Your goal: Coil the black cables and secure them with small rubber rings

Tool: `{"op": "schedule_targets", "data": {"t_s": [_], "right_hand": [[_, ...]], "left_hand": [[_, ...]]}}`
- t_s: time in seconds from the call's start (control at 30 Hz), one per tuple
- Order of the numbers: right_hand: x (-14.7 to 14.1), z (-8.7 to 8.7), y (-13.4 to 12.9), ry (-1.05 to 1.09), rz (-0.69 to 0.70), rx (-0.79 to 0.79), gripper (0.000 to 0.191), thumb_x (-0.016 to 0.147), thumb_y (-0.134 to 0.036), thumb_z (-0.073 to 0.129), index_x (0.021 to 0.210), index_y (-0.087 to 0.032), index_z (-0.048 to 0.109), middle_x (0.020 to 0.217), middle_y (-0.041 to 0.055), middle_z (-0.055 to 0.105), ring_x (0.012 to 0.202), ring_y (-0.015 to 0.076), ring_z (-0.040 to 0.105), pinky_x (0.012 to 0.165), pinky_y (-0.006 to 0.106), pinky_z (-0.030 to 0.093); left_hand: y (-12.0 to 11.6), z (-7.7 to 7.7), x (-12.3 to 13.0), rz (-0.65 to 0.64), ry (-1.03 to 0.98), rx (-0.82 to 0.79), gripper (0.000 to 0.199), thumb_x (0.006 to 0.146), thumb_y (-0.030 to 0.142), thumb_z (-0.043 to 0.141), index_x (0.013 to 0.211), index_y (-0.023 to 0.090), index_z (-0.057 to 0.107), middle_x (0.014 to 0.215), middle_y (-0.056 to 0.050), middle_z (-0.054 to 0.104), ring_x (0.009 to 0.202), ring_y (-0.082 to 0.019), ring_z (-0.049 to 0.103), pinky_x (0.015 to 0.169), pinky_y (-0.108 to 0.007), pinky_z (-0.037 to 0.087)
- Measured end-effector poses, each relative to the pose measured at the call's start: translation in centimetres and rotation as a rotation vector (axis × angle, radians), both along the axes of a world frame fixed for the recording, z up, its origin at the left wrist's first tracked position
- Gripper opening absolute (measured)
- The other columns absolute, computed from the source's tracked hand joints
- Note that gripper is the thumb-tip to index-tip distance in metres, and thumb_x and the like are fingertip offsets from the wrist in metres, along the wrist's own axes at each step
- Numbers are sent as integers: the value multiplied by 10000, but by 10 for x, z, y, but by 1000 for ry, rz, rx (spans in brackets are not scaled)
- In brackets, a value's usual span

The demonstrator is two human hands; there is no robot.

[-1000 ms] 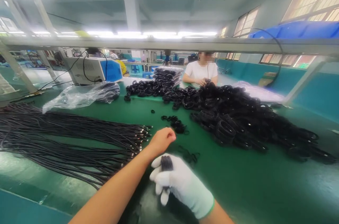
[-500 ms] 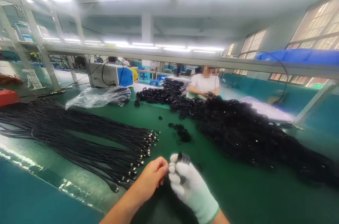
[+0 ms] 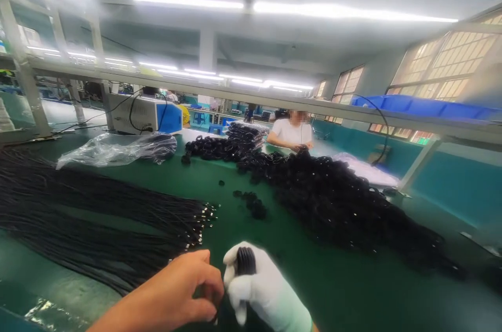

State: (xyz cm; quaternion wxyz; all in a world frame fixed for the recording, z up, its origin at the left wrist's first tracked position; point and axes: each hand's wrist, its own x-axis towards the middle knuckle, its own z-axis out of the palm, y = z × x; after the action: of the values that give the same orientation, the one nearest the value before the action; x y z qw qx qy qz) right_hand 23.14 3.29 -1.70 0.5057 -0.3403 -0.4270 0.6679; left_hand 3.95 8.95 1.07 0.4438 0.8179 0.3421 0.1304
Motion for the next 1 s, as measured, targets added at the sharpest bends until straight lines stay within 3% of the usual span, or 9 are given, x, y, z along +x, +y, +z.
{"op": "schedule_targets", "data": {"t_s": [0.1, 0.23, 0.37, 0.57, 0.67, 0.73, 0.8, 0.9, 1.0], "right_hand": [[4, 5, -1, -104, -125, -30, 398, 594, -103, 640, 971, -154, 521, 779, 1, 613, 463, 83, 536, 355, 186, 439], [3, 6, -3, -201, 17, -12, 412, 635, -114, 615, 1037, -141, 529, 724, -4, 602, 457, 70, 486, 336, 159, 398], [-3, 0, -1, -348, 105, -82, 544, 627, -160, 680, 1134, -179, 483, 652, -43, 570, 452, 78, 475, 327, 158, 383], [-8, -18, 1, -586, 25, -84, 704, 595, -109, 618, 1262, -167, 402, 638, -37, 584, 414, 98, 495, 347, 199, 384], [-11, -20, -2, -618, -86, 44, 956, 584, -126, 665, 1410, -176, 186, 930, 60, 638, 688, 176, 607, 533, 277, 492], [-14, -19, -3, -662, -151, 137, 1022, 592, -136, 678, 1441, -195, 112, 969, 56, 637, 804, 204, 600, 664, 325, 502], [-15, -15, -3, -723, -196, 170, 881, 617, -149, 666, 1401, -222, 271, 900, 29, 646, 798, 208, 591, 712, 347, 488], [-12, -6, -4, -752, -289, 185, 420, 646, -162, 639, 1056, -237, 583, 859, 8, 620, 740, 174, 569, 661, 303, 474], [-5, 2, -8, -511, -102, 140, 321, 632, -154, 638, 928, -229, 540, 869, -2, 586, 581, 110, 515, 464, 226, 417]], "left_hand": [[0, 7, 3, -24, 41, 176, 211, 614, 196, 677, 817, 240, 712, 820, 6, 644, 832, -196, 543, 748, -265, 362], [2, 7, 10, -29, -27, 170, 483, 638, 198, 669, 1109, 284, 606, 975, 22, 657, 923, -193, 531, 796, -263, 372], [2, 3, 14, -69, -25, 116, 622, 622, 209, 694, 1212, 299, 519, 1103, -4, 599, 995, -204, 511, 851, -279, 386], [-11, 7, 23, -76, 99, 186, 536, 602, 308, 717, 1118, 291, 576, 967, -19, 580, 867, -204, 540, 715, -256, 416], [-11, 10, 30, -3, 259, 276, 510, 521, 397, 759, 987, 243, 621, 895, -24, 567, 733, -195, 541, 593, -248, 388], [-3, 12, 32, -17, 372, 298, 510, 473, 424, 776, 913, 207, 636, 850, -36, 583, 673, -202, 539, 539, -254, 368], [10, 16, 31, -135, 435, 197, 384, 514, 388, 753, 830, 192, 654, 773, -30, 621, 634, -199, 548, 514, -251, 364], [26, 15, 26, -238, 322, 41, 120, 673, 251, 590, 742, 204, 676, 706, 8, 677, 640, -172, 583, 540, -232, 381], [24, 7, 23, -134, 217, 74, 220, 700, 143, 461, 677, 206, 671, 656, 18, 688, 632, -158, 595, 560, -232, 392]]}}
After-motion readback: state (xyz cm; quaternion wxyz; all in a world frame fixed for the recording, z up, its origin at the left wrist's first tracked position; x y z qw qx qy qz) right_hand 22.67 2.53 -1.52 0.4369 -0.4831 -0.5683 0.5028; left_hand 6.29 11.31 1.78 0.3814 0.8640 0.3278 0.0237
